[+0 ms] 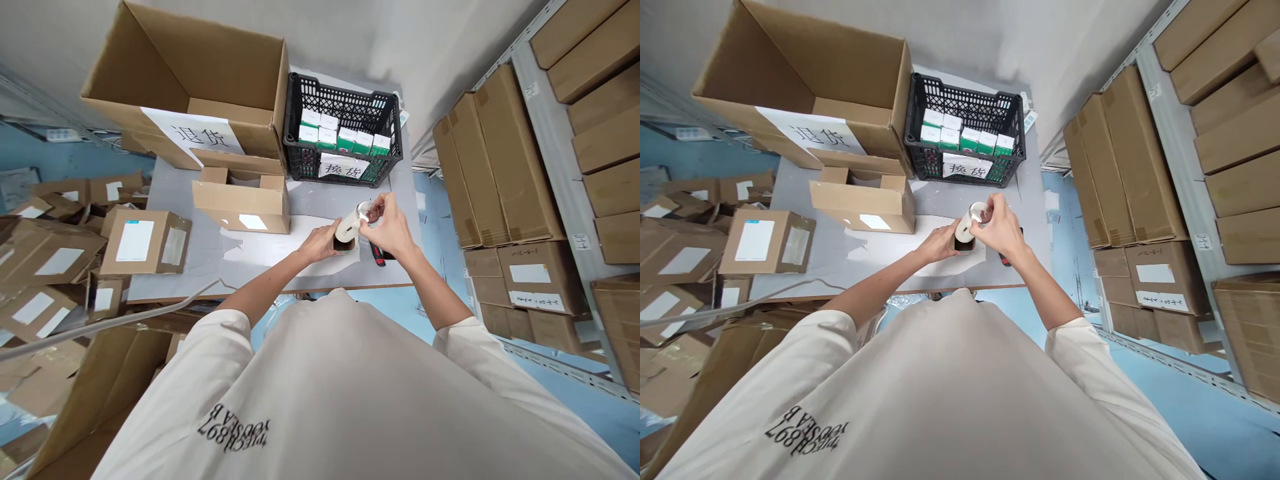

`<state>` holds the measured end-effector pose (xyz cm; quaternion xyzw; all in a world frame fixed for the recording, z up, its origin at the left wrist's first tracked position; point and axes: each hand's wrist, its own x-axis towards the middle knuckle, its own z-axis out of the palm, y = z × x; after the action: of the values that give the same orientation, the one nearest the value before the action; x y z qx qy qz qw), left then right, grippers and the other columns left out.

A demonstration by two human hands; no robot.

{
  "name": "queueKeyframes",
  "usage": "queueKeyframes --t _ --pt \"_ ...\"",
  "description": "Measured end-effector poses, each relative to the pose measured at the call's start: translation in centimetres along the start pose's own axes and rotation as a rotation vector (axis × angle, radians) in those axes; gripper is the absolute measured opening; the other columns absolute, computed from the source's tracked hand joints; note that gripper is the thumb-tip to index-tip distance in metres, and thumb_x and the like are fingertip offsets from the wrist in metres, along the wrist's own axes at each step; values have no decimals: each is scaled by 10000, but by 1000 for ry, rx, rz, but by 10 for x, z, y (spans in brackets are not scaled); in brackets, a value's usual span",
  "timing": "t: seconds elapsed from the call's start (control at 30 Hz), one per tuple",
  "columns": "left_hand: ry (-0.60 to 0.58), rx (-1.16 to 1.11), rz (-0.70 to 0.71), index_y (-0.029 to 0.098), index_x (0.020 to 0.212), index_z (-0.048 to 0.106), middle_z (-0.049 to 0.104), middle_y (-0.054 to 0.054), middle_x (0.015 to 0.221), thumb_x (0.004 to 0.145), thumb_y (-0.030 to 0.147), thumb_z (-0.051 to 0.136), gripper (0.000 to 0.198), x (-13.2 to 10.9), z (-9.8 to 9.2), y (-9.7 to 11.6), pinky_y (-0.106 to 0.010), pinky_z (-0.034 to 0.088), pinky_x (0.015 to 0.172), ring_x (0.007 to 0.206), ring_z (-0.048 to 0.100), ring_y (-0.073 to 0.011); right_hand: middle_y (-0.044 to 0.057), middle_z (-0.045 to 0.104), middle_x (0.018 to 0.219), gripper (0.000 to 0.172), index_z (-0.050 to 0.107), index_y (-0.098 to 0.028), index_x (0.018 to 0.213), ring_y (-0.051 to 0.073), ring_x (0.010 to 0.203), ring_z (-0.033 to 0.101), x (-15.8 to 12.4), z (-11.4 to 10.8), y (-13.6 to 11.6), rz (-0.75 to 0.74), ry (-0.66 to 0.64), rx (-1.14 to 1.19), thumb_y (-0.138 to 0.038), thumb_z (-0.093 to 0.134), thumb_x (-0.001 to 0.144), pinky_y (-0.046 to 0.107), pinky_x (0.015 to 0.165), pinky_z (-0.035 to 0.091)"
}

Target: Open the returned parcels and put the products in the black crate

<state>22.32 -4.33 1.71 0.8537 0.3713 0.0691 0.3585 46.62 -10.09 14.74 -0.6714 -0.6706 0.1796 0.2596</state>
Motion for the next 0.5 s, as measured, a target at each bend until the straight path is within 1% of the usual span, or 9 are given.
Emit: queueKeyframes --t 0.07,0.13,0.2,0.23,0.3,0.37,0.43,0.5 --pt "-1 0 -18 225 1846 244 687 -231 1597 784 494 994 1327 -2 -4 5 -562 487 1217 1480 649 -489 111 712 1219 574 472 -261 1491 331 1099 754 11 -17 1 -6 38 63 -455 748 1027 527 997 656" --pt "44 -9 -36 247 1835 296 616 -227 1682 796 539 983 1280 -1 -11 12 -601 436 1269 1557 569 -495 83 707 1177 567 488 -274 1443 296 1025 751 22 -28 3 -5 68 131 -467 785 1000 519 958 673" --pt "132 -16 -54 259 1785 416 546 -213 1751 852 597 937 1122 3 -20 22 -622 385 1311 1617 492 -487 55 702 1150 577 496 -285 1403 260 960 743 31 -35 4 5 90 201 -478 822 967 495 922 683" --pt "178 -19 -56 253 1738 496 552 -210 1740 890 614 905 1008 6 -25 27 -621 380 1314 1616 487 -480 44 702 1141 585 499 -288 1390 245 939 740 35 -36 5 12 99 237 -486 837 955 483 911 685" --pt "254 -46 -54 240 1659 594 603 -197 1674 902 621 899 900 15 -36 36 -601 414 1294 1570 525 -463 36 708 1133 601 514 -293 1380 231 923 744 42 -34 6 26 120 308 -520 859 943 467 902 689" --pt "289 -106 -22 218 1551 679 689 -175 1525 901 600 905 787 24 -45 43 -559 466 1256 1464 607 -428 50 723 1151 628 546 -294 1387 241 954 762 50 -28 7 36 145 385 -588 872 939 467 915 696" --pt "308 -188 1 201 1451 733 733 -153 1406 908 601 902 696 29 -51 46 -519 516 1205 1359 667 -394 79 745 1212 686 585 -296 1414 265 1043 784 55 -19 10 44 160 475 -677 880 926 472 958 703" --pt "334 -281 -7 195 1390 752 753 -140 1347 912 620 899 657 31 -52 45 -494 551 1152 1285 699 -370 113 763 1322 773 620 -299 1467 299 1195 783 59 -8 13 40 139 581 -772 871 909 480 1033 696"
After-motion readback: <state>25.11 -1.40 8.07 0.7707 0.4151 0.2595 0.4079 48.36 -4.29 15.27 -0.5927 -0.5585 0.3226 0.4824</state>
